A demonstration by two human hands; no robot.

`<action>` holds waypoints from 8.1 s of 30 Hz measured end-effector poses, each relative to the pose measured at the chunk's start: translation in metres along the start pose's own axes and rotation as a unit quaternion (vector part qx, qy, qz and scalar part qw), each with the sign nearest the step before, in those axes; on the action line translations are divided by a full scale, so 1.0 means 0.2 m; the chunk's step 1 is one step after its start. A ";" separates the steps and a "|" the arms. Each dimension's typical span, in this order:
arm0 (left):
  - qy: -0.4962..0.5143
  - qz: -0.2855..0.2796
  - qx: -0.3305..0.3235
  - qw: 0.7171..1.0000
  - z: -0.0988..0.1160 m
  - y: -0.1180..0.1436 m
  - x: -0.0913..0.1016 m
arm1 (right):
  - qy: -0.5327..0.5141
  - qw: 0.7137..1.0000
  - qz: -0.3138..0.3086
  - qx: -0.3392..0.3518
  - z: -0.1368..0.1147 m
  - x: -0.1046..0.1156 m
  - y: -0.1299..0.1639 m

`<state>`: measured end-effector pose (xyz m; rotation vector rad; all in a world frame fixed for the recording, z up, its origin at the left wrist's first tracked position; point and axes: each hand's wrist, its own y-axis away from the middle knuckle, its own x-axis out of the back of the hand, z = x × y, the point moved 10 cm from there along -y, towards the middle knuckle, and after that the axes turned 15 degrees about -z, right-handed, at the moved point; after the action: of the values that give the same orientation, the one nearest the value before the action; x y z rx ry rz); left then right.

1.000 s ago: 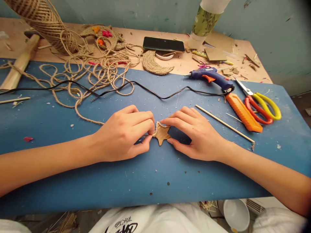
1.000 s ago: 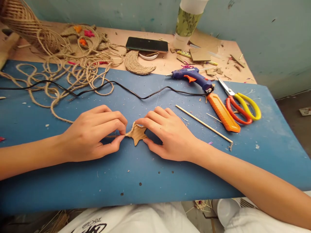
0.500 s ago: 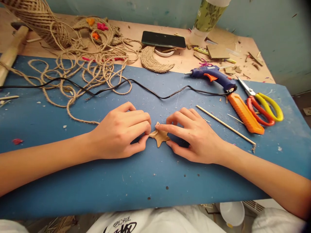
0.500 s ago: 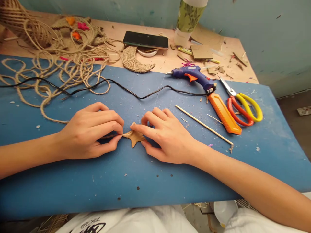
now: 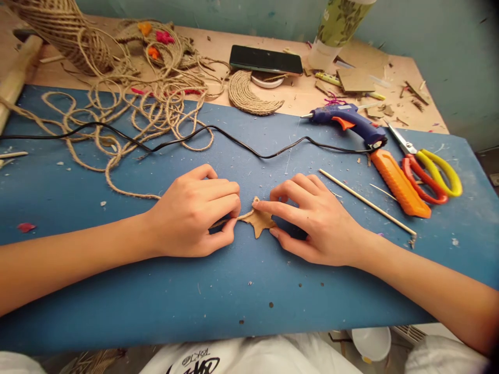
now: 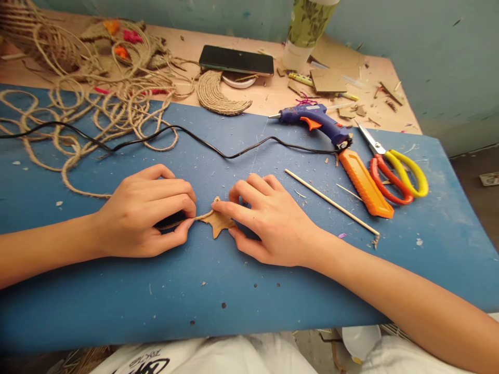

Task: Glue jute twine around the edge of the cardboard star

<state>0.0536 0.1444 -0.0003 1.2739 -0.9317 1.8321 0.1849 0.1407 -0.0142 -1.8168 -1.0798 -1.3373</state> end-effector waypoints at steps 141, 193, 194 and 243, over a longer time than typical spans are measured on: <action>0.084 -0.029 0.020 0.996 -0.06 -0.01 -0.05 | -0.218 0.963 0.129 0.088 -0.07 0.13 -0.01; 0.088 -0.007 0.002 0.996 -0.05 0.00 -0.03 | -0.218 0.962 0.136 0.089 -0.08 0.14 -0.01; 0.089 -0.006 0.001 0.996 -0.05 0.00 -0.03 | -0.219 0.962 0.135 0.089 -0.08 0.14 -0.01; 0.070 0.008 -0.027 0.997 -0.03 0.00 -0.01 | -0.287 0.944 0.160 0.010 0.01 0.21 0.02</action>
<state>0.0512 0.1492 -0.0046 1.0938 -0.9103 1.8699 0.1963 0.1514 0.0261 -2.3181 -1.0040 -0.6116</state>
